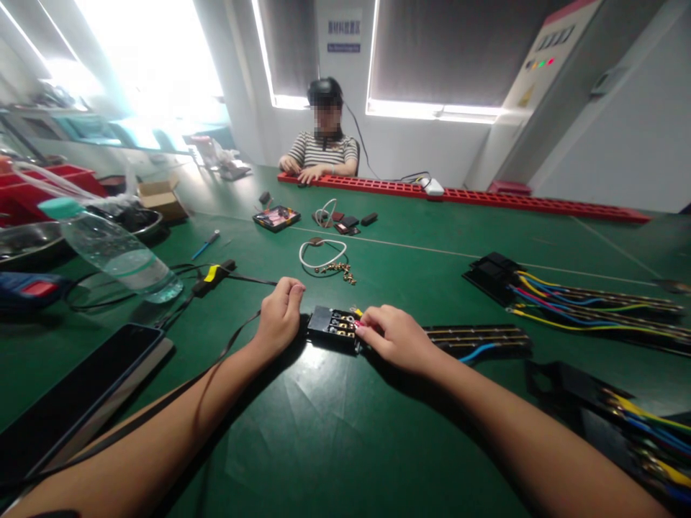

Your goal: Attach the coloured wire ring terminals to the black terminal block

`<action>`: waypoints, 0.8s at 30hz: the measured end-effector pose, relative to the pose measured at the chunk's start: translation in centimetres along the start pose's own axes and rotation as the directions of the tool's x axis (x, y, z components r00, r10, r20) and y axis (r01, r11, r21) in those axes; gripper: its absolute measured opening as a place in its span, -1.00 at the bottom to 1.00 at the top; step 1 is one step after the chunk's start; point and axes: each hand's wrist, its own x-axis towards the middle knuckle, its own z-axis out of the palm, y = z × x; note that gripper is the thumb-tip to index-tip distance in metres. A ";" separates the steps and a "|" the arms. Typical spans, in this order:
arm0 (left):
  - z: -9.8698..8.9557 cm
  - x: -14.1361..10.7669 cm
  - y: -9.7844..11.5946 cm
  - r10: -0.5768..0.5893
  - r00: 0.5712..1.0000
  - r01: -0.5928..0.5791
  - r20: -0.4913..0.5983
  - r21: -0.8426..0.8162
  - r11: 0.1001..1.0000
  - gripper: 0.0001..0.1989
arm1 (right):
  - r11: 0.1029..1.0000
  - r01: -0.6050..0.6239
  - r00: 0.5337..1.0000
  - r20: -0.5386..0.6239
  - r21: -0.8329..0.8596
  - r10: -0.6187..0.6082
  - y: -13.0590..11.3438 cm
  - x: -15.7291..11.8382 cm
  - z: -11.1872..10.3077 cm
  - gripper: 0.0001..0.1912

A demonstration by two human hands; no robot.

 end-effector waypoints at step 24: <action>0.2 0.0 -0.4 -0.047 0.997 0.044 0.053 0.062 0.997 -0.71 | 1.000 0.005 1.000 0.001 -0.003 -0.005 -0.2 0.0 0.0 -0.79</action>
